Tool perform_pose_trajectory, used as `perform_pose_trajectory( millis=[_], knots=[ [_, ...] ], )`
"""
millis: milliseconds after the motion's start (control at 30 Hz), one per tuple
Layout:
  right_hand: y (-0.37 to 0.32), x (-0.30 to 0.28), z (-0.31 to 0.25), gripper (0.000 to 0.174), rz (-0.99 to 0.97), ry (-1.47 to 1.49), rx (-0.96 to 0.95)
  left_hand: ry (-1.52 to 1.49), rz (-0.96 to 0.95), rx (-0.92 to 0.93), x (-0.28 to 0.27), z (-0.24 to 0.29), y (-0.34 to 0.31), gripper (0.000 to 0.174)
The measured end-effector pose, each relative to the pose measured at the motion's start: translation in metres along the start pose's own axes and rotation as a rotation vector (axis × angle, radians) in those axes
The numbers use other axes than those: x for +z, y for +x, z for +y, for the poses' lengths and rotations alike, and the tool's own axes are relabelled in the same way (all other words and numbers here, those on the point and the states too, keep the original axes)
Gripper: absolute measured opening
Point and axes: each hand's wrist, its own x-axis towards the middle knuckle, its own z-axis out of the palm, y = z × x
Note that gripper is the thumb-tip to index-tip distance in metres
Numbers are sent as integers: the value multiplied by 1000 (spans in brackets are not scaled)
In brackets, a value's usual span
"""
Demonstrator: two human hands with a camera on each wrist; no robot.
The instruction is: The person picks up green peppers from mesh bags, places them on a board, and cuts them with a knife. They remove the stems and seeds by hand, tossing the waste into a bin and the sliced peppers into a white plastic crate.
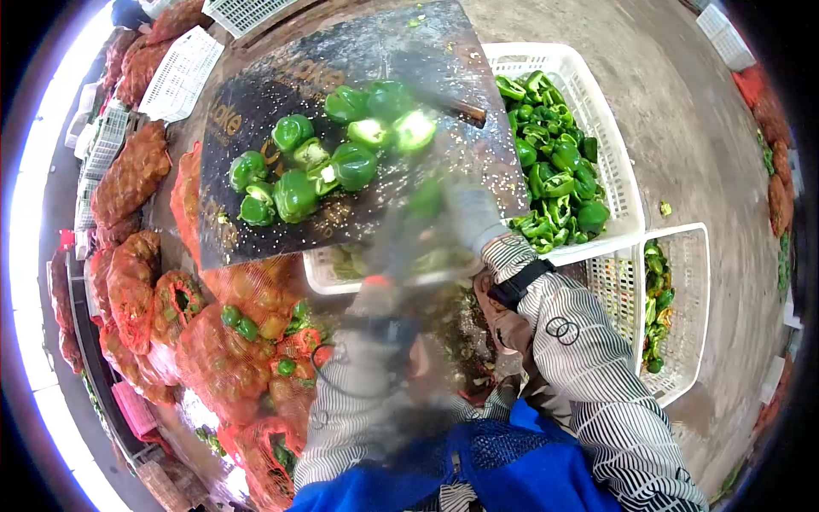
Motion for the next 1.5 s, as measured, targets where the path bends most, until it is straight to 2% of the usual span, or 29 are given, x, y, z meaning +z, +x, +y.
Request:
perform_pose_trajectory(
  millis=[100, 133, 167, 233, 267, 300, 367, 433, 500, 533, 567, 633, 667, 733, 767, 833, 867, 900, 967, 1000, 1167, 1200, 1233, 1300, 1367, 1400, 1433, 1467, 1500],
  knots=[
    [-8, -6, -9, 46, -110, 201, -12, -172, 94, -204, 22, 38, -8, 53],
    [-8, -8, -9, 50, -146, 311, 37, 600, 41, 48, 21, 27, 8, 56],
    [-13, -6, -10, 50, -153, 315, 36, 600, 44, 40, 28, 9, 15, 56],
    [-20, -5, -14, 47, 70, 439, -180, 167, 789, -105, 69, 12, 12, 57],
    [-17, 16, -8, 44, 189, 494, -305, -328, 530, -151, 20, 24, 3, 45],
    [-19, 12, -14, 44, 189, 497, -314, -329, 537, -145, 21, 29, -5, 45],
    [-27, 5, -31, 51, 71, 518, -409, -657, 186, 91, 23, 36, -24, 36],
    [-39, -50, -50, 50, -2, 704, -251, -679, 245, 81, 16, 54, -29, 32],
    [-41, -63, -56, 50, 44, 1023, -198, -356, 250, 374, 24, 61, -42, 34],
    [-48, -81, -61, 49, -76, 1008, -136, -277, 176, 468, 27, 62, -48, 39],
    [-49, -79, -62, 49, -73, 1010, -137, -812, -151, 257, 8, 57, -48, 51],
    [-50, -79, -66, 49, 24, 631, -231, -780, 53, 145, 31, 82, -68, 45],
    [-54, -87, -69, 49, -42, 660, -170, -781, 52, 143, 36, 82, -68, 45],
    [-55, -84, -69, 47, -102, 704, -180, 85, 187, 619, 43, 80, -68, 34],
    [-55, -82, -69, 46, -161, 750, -190, 84, 191, 615, 33, 77, -66, 34],
    [-59, -88, -75, 44, -233, 702, -195, 195, -110, 525, 15, 89, -69, 37],
    [-60, -90, -78, 43, -299, 651, -201, -489, -116, 46, 21, 102, -80, 42],
    [-61, -87, -81, 43, -301, 653, -203, -488, -113, 46, 16, 95, -80, 42],
    [-64, -79, -84, 44, -311, 648, -258, 341, -74, 493, 3, 73, -77, 34],
    [-64, -76, -84, 44, -310, 648, -255, 478, 6, 591, 10, 78, -79, 30],
    [-66, -79, -80, 34, -277, 701, -316, 481, -20, 464, 1, 74, -89, 30],
    [-71, -72, -75, 31, 32, 720, -621, 474, 4, 429, -2, 73, -91, 30],
    [-70, -68, -70, 31, 28, 721, -622, 471, 26, 403, -4, 73, -91, 30],
    [-66, -67, -66, 31, -382, 1082, -417, 447, 20, 417, -7, 72, -96, 30],
    [-64, -63, -65, 26, -392, 1163, -499, 643, -93, 659, -17, 75, -94, 69],
    [-64, -63, -66, 24, -265, 1156, -566, 5, -100, 473, -7, 70, -96, 66],
    [-63, -73, -73, 22, -135, 1145, -631, 7, -99, 472, -3, 76, -96, 66],
    [-67, -87, -80, 29, -489, 1496, -100, -278, -63, 291, 0, 86, -96, 63],
    [-65, -85, -84, 29, -489, 1499, -100, -559, -24, 103, 1, 92, -95, 60]
  ],
)
